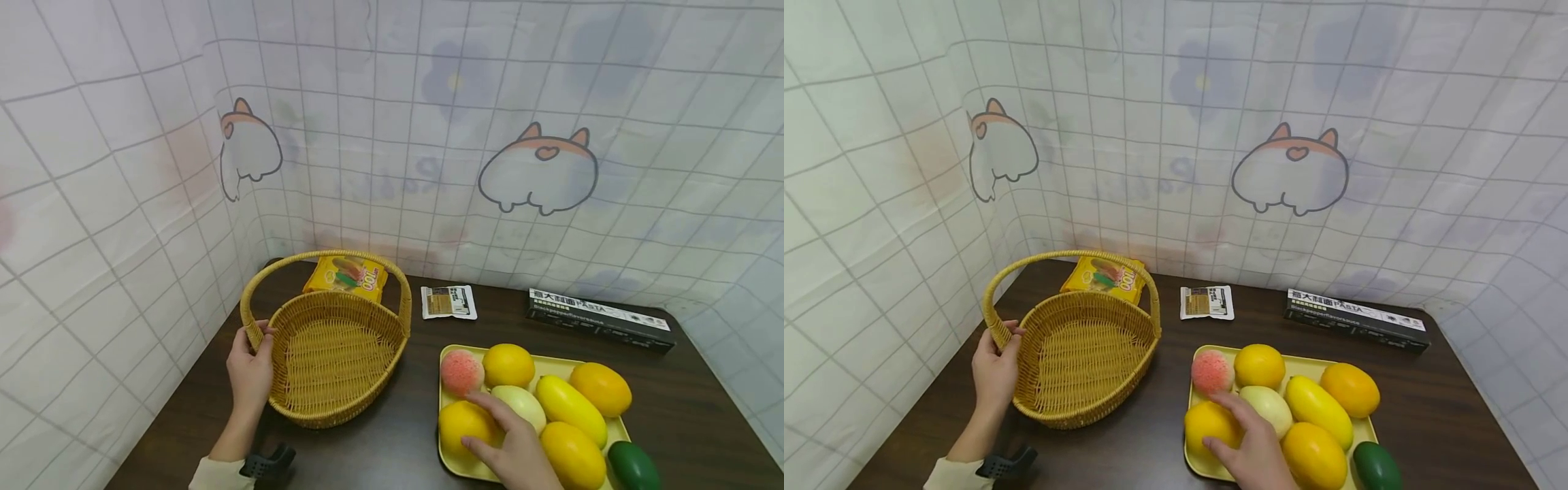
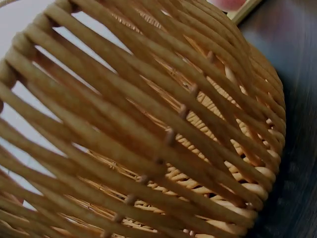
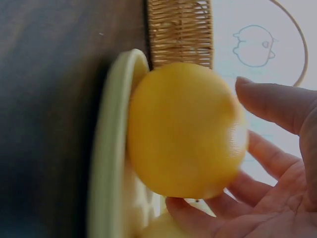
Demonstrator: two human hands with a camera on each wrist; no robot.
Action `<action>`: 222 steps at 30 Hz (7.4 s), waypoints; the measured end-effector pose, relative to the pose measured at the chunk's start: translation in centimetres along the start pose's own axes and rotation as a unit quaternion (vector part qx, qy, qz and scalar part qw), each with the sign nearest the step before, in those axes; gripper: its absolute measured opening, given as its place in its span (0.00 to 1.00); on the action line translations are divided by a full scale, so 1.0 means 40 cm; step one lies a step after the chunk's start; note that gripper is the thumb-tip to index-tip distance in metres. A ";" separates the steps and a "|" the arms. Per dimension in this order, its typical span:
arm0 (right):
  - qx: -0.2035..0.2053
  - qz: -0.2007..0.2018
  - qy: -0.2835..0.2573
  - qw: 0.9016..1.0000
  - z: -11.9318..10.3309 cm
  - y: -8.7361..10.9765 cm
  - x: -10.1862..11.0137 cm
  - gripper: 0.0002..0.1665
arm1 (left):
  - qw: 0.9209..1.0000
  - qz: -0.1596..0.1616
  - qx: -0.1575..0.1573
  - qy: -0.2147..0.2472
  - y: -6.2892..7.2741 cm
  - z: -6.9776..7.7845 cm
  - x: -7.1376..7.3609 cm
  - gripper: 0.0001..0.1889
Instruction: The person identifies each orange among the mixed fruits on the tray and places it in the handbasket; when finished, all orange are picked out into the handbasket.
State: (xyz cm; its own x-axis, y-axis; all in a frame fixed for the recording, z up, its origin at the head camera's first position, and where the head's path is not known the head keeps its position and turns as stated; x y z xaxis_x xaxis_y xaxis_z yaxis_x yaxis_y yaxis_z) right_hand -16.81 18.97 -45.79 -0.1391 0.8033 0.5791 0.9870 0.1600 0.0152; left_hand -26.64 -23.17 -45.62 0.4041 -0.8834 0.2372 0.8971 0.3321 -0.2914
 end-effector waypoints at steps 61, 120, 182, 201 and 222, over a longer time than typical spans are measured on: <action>0.147 -0.043 -0.192 0.969 -0.206 -0.165 -0.170 0.45 | 0.995 -0.006 -0.064 0.076 0.046 0.070 0.003 0.09; 0.163 -0.252 0.001 0.954 -0.327 -0.327 -0.416 0.44 | 0.994 0.011 -0.061 0.089 0.021 -0.019 -0.008 0.08; 0.275 -0.029 -0.186 0.943 -0.217 -0.127 -0.156 0.15 | 0.995 0.004 -0.069 0.077 0.021 -0.026 -0.006 0.09; 0.249 0.027 -0.075 0.965 -0.105 -0.050 0.043 0.18 | 0.996 0.003 -0.064 0.068 0.024 -0.015 -0.004 0.09; 0.070 0.147 -0.002 0.987 0.095 0.045 0.324 0.21 | 0.995 -0.006 -0.064 0.071 0.047 0.059 0.002 0.09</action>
State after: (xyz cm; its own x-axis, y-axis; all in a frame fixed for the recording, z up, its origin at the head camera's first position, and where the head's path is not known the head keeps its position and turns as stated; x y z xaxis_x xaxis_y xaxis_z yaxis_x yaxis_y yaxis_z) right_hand -17.13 31.84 -41.35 0.1499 0.8293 0.5383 0.9643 -0.0025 -0.2647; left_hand -24.50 -21.85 -43.97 0.3566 -0.9276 0.1114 0.8680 0.2849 -0.4067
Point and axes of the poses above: each hand's wrist, its own y-axis away from the middle knuckle, its own x-axis out of the back of the hand, z = x × y, the point moved 7 cm from there along -y, towards the middle knuckle, and after that the axes turned 9 degrees about -z, right-handed, at the moved point
